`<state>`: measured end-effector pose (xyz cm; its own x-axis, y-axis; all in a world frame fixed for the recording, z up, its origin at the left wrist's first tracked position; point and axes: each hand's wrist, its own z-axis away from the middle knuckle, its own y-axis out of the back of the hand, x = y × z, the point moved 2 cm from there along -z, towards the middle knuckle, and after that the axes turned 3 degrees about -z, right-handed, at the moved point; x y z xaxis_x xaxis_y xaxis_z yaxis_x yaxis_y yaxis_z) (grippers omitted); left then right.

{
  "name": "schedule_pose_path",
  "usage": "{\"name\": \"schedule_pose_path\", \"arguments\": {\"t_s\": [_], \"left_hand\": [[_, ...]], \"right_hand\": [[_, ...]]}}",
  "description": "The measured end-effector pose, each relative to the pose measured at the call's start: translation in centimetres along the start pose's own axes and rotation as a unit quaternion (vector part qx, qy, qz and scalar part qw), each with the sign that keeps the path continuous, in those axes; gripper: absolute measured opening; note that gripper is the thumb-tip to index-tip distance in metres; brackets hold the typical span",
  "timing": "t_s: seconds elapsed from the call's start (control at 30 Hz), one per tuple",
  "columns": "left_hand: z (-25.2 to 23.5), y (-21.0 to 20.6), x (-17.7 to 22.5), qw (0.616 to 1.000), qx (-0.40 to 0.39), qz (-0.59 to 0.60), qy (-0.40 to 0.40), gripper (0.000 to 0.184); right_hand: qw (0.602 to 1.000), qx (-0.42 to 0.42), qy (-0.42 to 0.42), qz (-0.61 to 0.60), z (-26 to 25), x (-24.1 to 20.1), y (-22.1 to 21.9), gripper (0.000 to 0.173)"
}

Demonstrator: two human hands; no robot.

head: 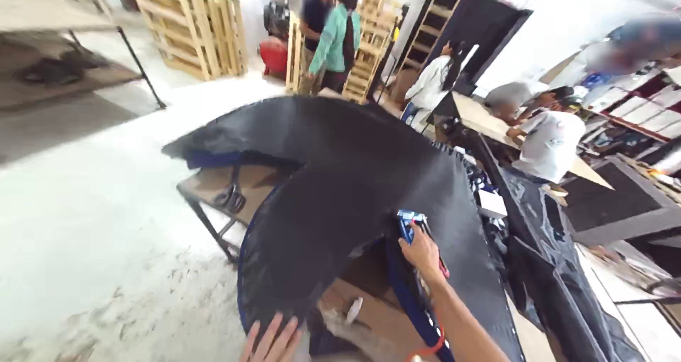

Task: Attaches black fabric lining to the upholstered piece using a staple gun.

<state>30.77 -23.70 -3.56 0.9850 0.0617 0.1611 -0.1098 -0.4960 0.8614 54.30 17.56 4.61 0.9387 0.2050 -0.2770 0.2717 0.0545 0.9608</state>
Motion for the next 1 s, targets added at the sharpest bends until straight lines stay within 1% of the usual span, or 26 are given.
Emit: {"name": "schedule_pose_path", "arguments": {"t_s": [0.03,0.07,0.1,0.17,0.23,0.27,0.33,0.4,0.47,0.5,0.53,0.63,0.73,0.8,0.9,1.0], "left_hand": [[0.2,0.1,0.1,1.000,0.014,0.012,-0.002,0.033],[0.3,0.4,0.4,0.999,0.028,0.030,0.007,0.035],[0.2,0.9,0.9,0.998,0.039,0.053,0.024,0.039],[-1.0,2.7,2.1,0.990,0.047,0.110,0.077,0.039],[-5.2,3.5,2.0,0.980,0.059,0.144,0.128,0.039],[-7.3,3.5,2.0,0.977,0.049,0.148,0.145,0.038],[-11.2,2.4,1.9,0.976,0.018,0.140,0.165,0.032],[-14.7,0.1,1.8,0.978,-0.049,0.116,0.168,0.030],[-17.4,-2.2,2.0,0.971,-0.141,0.099,0.165,0.032],[-18.2,-3.1,2.2,0.966,-0.175,0.095,0.163,0.035],[-18.7,-3.9,2.5,0.965,-0.188,0.089,0.159,0.036],[-18.9,-5.3,3.0,0.973,-0.157,0.065,0.156,0.036],[-18.8,-5.8,3.4,0.975,-0.127,0.070,0.167,0.033],[-19.0,-5.8,3.5,0.976,-0.114,0.076,0.170,0.028],[-19.5,-5.6,3.6,0.986,-0.075,0.026,0.147,0.023],[-20.3,-5.3,3.9,0.993,0.013,-0.056,0.105,0.018]], "right_hand": [[1.000,-0.010,0.011,0.023,0.3,-0.1,0.4,0.066],[0.998,-0.022,0.022,0.051,0.6,-0.1,0.8,0.067],[0.996,-0.037,0.031,0.076,0.8,-0.3,1.1,0.068],[0.993,-0.064,0.037,0.095,1.7,0.0,0.4,0.069],[0.994,-0.051,0.040,0.092,0.9,-0.5,0.1,0.069],[0.994,-0.040,0.040,0.094,1.0,-0.5,0.0,0.068],[0.994,-0.015,0.042,0.098,1.4,-0.2,-0.3,0.065],[0.993,0.014,0.066,0.092,1.7,-0.2,0.0,0.062],[0.989,0.043,0.119,0.071,1.6,-0.6,0.5,0.055],[0.985,0.052,0.152,0.057,1.5,-0.8,0.9,0.050],[0.981,0.049,0.184,0.040,1.3,-1.0,1.3,0.046],[0.955,-0.003,0.296,-0.019,0.3,-1.9,1.2,0.035],[0.910,-0.071,0.404,-0.068,-0.6,-2.9,-0.3,0.030],[0.879,-0.092,0.460,-0.086,-1.0,-3.9,-1.0,0.028],[0.844,-0.109,0.516,-0.101,-1.3,-5.1,-1.6,0.028],[0.826,-0.115,0.544,-0.086,-1.3,-6.1,-2.2,0.031]]}}
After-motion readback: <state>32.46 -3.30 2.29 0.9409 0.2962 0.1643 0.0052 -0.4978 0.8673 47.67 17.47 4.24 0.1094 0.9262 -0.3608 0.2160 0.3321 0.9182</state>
